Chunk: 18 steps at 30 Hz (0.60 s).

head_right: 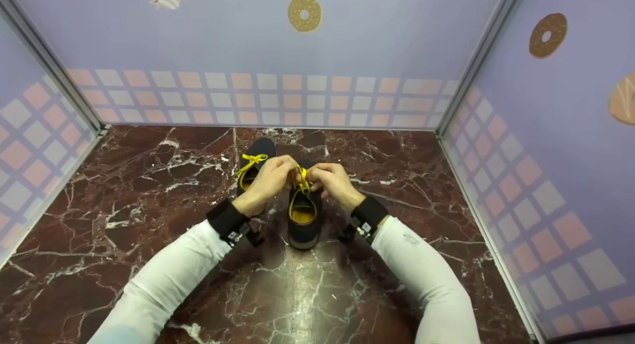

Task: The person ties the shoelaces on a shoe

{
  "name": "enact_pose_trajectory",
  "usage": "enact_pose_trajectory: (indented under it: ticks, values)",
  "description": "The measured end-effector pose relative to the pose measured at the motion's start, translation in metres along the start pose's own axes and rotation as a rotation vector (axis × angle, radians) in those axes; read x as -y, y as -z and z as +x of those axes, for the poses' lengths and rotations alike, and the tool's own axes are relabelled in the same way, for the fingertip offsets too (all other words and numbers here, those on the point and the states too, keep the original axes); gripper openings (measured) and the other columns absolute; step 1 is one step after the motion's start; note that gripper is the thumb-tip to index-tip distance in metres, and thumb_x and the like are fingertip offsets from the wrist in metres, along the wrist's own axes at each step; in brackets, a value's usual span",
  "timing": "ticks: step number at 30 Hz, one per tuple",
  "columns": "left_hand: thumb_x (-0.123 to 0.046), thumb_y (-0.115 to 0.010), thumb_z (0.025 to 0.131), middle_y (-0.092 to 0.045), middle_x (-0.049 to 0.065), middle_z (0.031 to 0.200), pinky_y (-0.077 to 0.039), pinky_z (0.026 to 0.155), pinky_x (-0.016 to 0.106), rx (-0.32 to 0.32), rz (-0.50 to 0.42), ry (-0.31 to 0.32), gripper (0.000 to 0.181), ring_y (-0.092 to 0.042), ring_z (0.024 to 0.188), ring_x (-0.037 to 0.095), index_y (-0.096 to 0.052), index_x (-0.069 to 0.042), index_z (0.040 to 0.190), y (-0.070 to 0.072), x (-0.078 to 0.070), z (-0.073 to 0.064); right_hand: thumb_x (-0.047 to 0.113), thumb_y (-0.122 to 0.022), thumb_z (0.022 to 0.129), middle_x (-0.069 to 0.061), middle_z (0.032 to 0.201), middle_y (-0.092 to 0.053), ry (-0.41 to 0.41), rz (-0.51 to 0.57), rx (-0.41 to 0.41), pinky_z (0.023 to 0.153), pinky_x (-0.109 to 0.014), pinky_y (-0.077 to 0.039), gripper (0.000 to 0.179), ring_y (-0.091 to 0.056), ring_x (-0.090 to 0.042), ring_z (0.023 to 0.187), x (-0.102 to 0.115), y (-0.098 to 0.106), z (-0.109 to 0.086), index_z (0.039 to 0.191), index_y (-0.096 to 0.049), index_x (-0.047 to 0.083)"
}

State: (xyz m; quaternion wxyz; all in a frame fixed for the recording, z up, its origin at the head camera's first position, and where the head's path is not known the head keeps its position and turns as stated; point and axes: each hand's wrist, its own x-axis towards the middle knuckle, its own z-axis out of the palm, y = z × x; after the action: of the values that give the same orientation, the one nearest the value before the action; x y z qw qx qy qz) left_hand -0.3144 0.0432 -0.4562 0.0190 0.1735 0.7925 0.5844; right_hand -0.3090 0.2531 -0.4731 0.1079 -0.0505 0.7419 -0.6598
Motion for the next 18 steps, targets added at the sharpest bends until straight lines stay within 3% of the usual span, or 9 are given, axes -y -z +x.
enact_pose_trajectory:
  ticks: [4,8,13,18]
  values:
    - [-0.015,-0.053,0.109,-0.067,-0.005,0.075,-0.045,0.064,0.020,0.016,-0.066,-0.004,0.027,-0.057,0.067,0.009,-0.072,-0.008,0.091,-0.001,-0.001,0.000,0.005,-0.059,0.096,-0.002,0.083,-0.075,0.048,-0.042,0.049,0.055,-0.021,-0.049,0.025,-0.068,-0.012,0.070,-0.004,0.001,0.001,0.113,-0.076,-0.001]
    - [-0.014,-0.053,0.110,-0.065,-0.004,0.073,-0.045,0.063,0.020,0.028,-0.128,0.012,0.026,-0.057,0.066,0.011,-0.071,-0.005,0.094,-0.001,-0.001,-0.001,-0.003,-0.066,0.094,0.004,0.084,-0.075,0.135,-0.185,0.063,0.055,-0.019,-0.049,0.024,-0.063,-0.009,0.067,-0.010,0.000,0.003,0.114,-0.076,-0.012]
    - [-0.013,-0.053,0.111,-0.063,-0.004,0.072,-0.046,0.061,0.021,0.045,-0.180,0.023,0.026,-0.057,0.064,0.013,-0.072,0.002,0.100,0.001,0.000,-0.001,-0.004,-0.070,0.098,0.001,0.079,-0.076,0.174,-0.248,0.010,0.055,-0.018,-0.051,0.021,-0.062,-0.005,0.062,-0.012,0.003,0.003,0.113,-0.077,-0.017]
    - [-0.014,-0.056,0.111,-0.064,0.000,0.072,-0.050,0.064,0.026,0.045,-0.201,0.042,0.024,-0.061,0.065,0.018,-0.073,0.002,0.104,0.002,0.001,0.000,0.001,-0.070,0.103,0.010,0.068,-0.073,0.209,-0.247,-0.041,0.054,-0.018,-0.051,0.023,-0.061,-0.002,0.057,-0.012,0.008,0.004,0.110,-0.076,-0.020]
